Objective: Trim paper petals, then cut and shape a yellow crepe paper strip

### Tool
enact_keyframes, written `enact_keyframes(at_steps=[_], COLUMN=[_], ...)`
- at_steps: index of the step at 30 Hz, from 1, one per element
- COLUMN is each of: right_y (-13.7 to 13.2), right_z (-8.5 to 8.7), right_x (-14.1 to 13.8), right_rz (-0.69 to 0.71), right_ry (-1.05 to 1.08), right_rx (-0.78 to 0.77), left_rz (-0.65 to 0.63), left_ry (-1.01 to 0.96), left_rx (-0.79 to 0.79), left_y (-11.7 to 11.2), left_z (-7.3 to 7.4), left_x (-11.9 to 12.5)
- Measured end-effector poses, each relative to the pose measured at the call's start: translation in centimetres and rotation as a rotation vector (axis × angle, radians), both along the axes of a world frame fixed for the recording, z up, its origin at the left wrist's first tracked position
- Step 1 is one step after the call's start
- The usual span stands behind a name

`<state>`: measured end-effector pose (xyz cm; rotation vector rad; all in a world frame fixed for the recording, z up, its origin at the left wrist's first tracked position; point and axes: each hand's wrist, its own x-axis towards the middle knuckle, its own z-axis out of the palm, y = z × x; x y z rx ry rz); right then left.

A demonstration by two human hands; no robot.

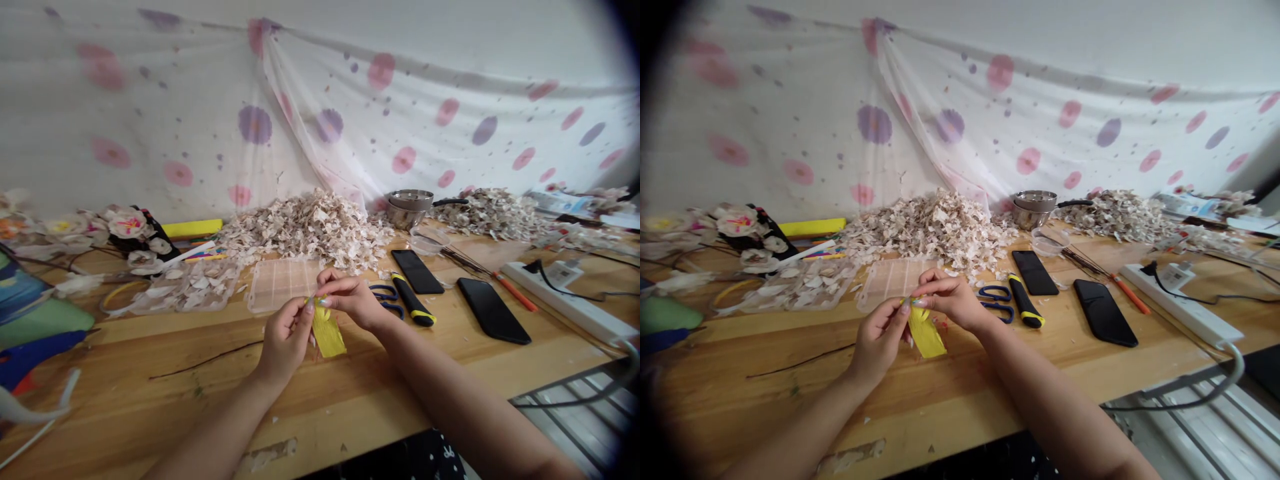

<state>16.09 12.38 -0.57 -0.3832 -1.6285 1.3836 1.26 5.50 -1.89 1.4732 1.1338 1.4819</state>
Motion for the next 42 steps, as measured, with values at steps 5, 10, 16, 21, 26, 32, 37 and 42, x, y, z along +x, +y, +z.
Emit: enact_keyframes(at_steps=[5,10,16,21,26,32,37,42], right_y=[0.1,0.0,0.1,0.1,-0.2,-0.1,0.1,0.0], right_z=[-0.7,-1.1,-1.2,-1.0,-0.7,-1.1,-1.3,-1.0], right_x=[-0.3,-0.5,-0.6,-0.5,-0.5,-0.6,-0.5,-0.5], right_rz=[0.031,0.04,0.018,-0.014,0.016,0.005,-0.005,-0.019], right_ry=[0.068,0.102,0.121,0.102,0.061,0.071,0.072,0.074], right_rx=[-0.109,-0.159,-0.153,-0.12,-0.148,-0.127,-0.126,-0.132], left_rz=[0.005,0.005,0.008,0.007,0.014,0.017,0.026,0.016], left_ry=[0.001,0.009,0.013,0.015,0.009,0.01,0.009,0.011], left_rx=[-0.004,-0.007,-0.001,0.003,0.009,0.018,0.012,0.003], left_y=[0.1,0.1,-0.1,-0.1,0.0,-0.1,-0.2,-0.2], left_z=[-0.2,-0.2,0.2,0.1,-0.1,0.0,0.0,0.2], left_x=[-0.1,-0.1,0.0,0.0,0.1,-0.1,-0.1,0.0])
